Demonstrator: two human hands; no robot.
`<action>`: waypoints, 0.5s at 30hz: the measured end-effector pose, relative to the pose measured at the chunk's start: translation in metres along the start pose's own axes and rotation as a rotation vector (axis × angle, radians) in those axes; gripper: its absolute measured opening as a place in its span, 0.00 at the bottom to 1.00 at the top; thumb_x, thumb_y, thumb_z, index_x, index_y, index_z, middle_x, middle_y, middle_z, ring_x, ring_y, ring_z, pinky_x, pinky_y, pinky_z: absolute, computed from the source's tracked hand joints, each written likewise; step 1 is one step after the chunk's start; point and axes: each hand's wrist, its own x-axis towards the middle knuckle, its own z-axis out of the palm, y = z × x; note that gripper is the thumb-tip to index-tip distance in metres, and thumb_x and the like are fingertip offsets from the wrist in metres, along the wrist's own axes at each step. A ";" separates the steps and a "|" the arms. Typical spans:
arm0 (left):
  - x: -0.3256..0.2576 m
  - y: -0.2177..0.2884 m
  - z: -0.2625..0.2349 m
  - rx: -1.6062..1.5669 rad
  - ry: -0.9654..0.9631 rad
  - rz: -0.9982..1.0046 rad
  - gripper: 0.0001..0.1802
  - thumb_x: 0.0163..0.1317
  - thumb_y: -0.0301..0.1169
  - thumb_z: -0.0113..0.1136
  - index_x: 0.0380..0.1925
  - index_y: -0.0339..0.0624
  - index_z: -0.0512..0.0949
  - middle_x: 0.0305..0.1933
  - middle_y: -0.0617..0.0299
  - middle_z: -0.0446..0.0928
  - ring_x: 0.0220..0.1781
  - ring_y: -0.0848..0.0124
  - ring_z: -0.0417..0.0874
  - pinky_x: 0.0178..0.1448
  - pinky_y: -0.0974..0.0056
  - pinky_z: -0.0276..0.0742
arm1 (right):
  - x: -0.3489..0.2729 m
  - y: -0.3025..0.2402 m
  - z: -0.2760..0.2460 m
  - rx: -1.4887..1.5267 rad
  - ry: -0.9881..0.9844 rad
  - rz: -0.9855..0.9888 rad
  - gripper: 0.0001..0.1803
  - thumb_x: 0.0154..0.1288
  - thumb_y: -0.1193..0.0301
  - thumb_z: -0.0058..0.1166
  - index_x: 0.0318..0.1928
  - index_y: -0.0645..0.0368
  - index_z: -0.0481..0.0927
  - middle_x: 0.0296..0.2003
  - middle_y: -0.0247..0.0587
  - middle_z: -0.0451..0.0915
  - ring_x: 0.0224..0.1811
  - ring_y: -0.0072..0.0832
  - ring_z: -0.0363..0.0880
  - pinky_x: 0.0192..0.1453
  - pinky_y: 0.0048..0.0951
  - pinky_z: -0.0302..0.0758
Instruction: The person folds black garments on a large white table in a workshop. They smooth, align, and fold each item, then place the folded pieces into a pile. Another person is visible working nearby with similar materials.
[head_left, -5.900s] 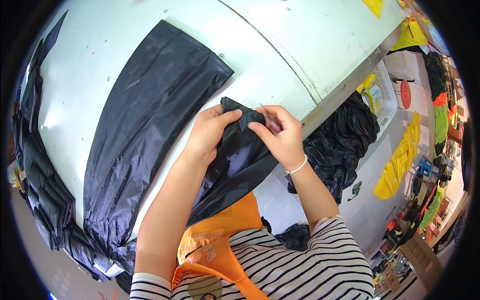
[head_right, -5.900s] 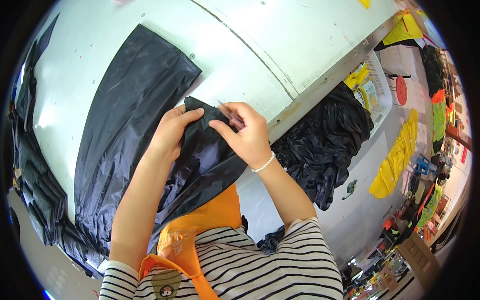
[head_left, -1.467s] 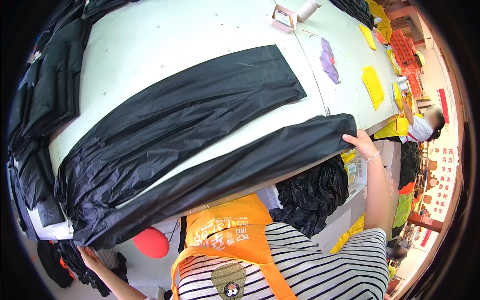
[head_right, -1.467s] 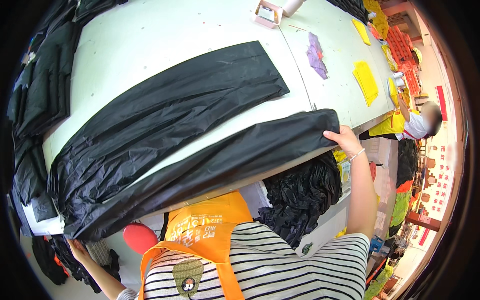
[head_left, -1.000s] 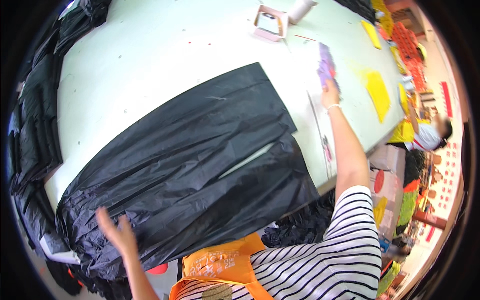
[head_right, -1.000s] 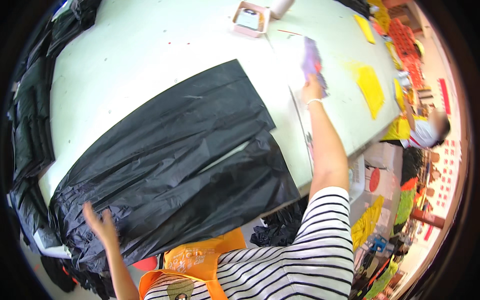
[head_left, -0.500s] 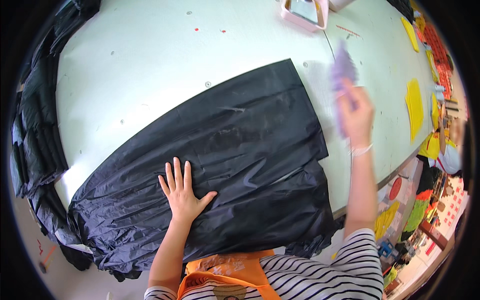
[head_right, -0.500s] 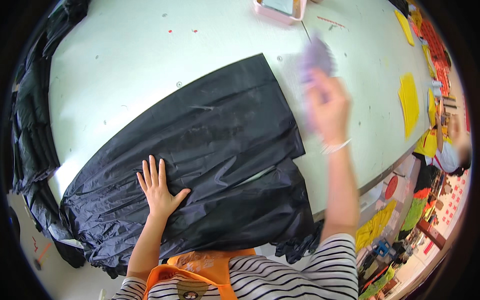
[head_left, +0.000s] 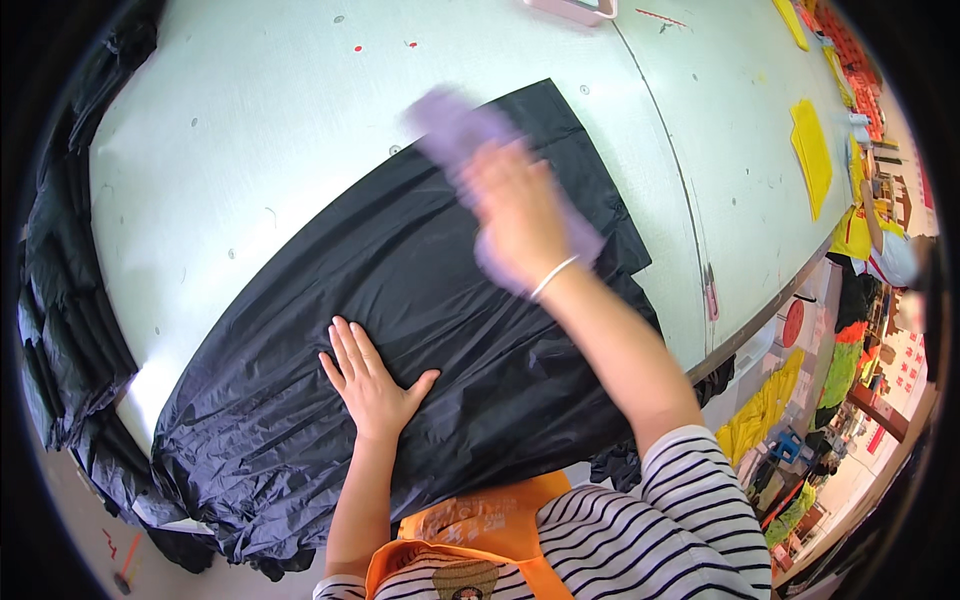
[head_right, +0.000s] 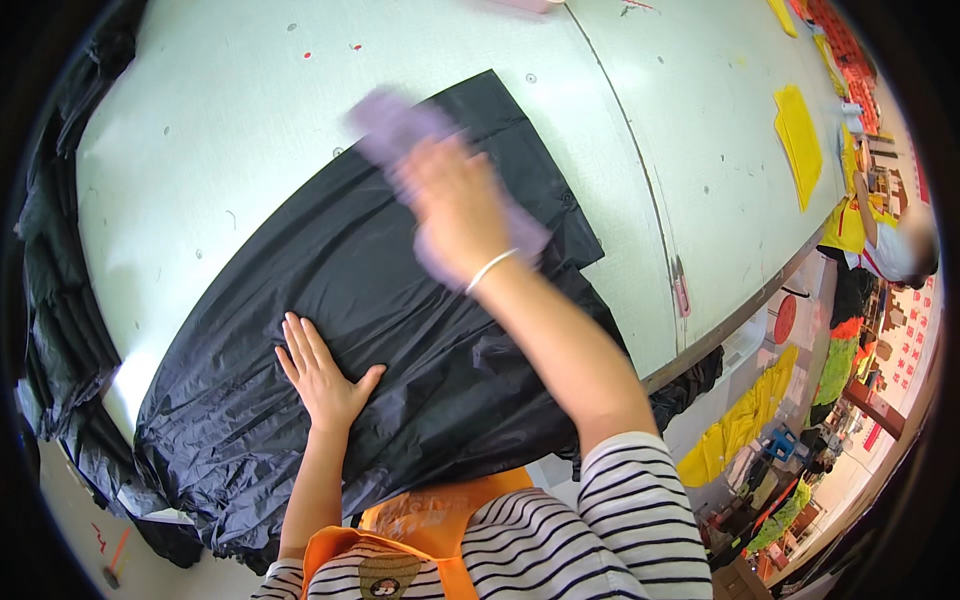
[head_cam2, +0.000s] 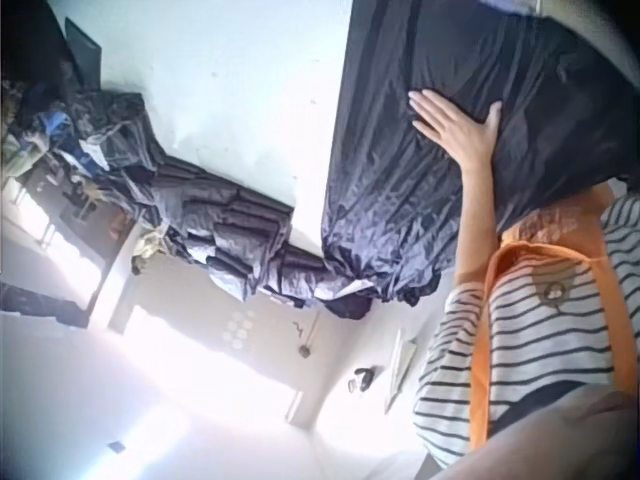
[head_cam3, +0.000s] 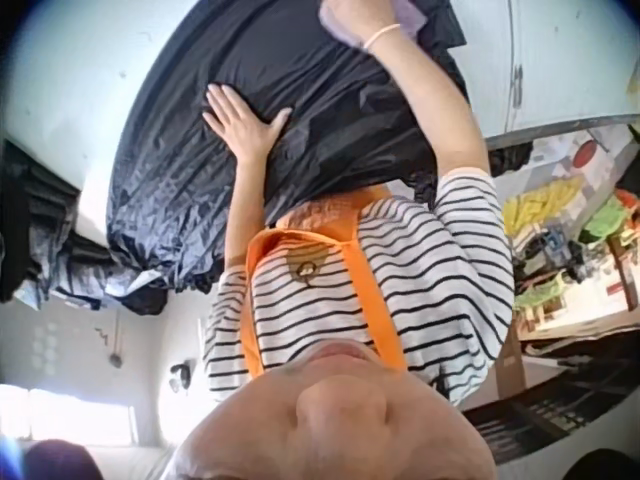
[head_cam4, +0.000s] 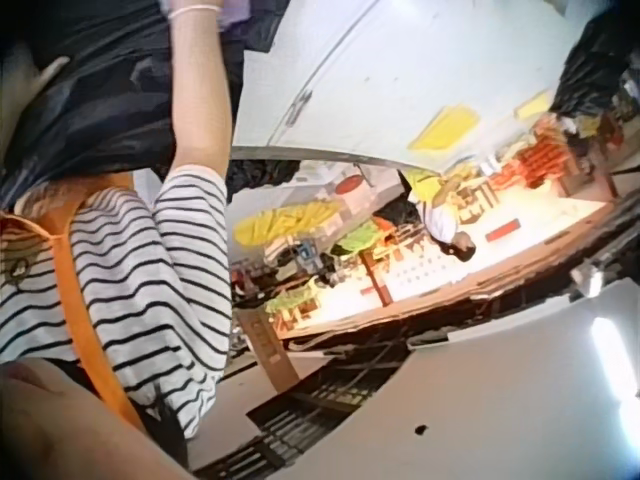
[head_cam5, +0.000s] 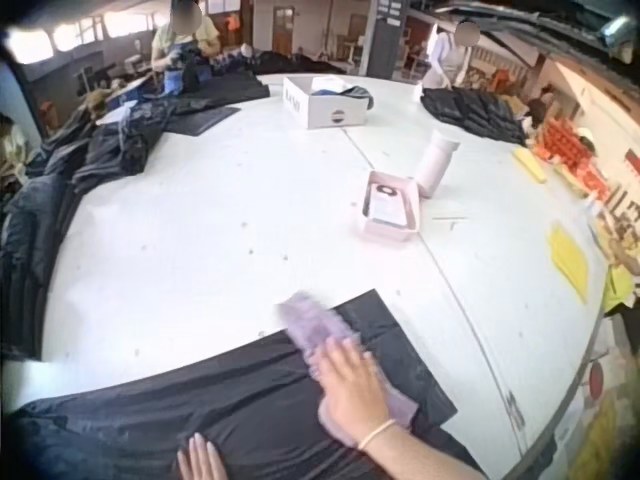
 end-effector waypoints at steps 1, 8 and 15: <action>-0.004 0.000 -0.003 0.008 -0.020 -0.014 0.65 0.40 0.62 0.65 0.67 0.28 0.46 0.73 0.40 0.43 0.76 0.50 0.42 0.74 0.45 0.34 | 0.004 0.037 -0.008 -0.073 0.101 0.058 0.23 0.59 0.77 0.43 0.57 0.55 0.73 0.62 0.47 0.67 0.66 0.48 0.61 0.68 0.49 0.57; 0.006 0.005 -0.004 -0.005 0.010 -0.017 0.64 0.41 0.61 0.64 0.68 0.29 0.45 0.73 0.40 0.43 0.76 0.50 0.42 0.74 0.45 0.33 | 0.032 0.059 -0.044 0.225 0.480 0.156 0.18 0.60 0.81 0.44 0.51 0.63 0.74 0.48 0.53 0.75 0.51 0.45 0.73 0.57 0.39 0.70; 0.001 0.003 0.000 0.089 0.009 0.021 0.61 0.44 0.62 0.61 0.67 0.29 0.49 0.73 0.41 0.45 0.76 0.49 0.43 0.74 0.45 0.33 | -0.035 -0.141 0.045 0.496 -0.068 -0.311 0.24 0.62 0.69 0.43 0.59 0.60 0.71 0.63 0.46 0.66 0.68 0.42 0.58 0.72 0.52 0.46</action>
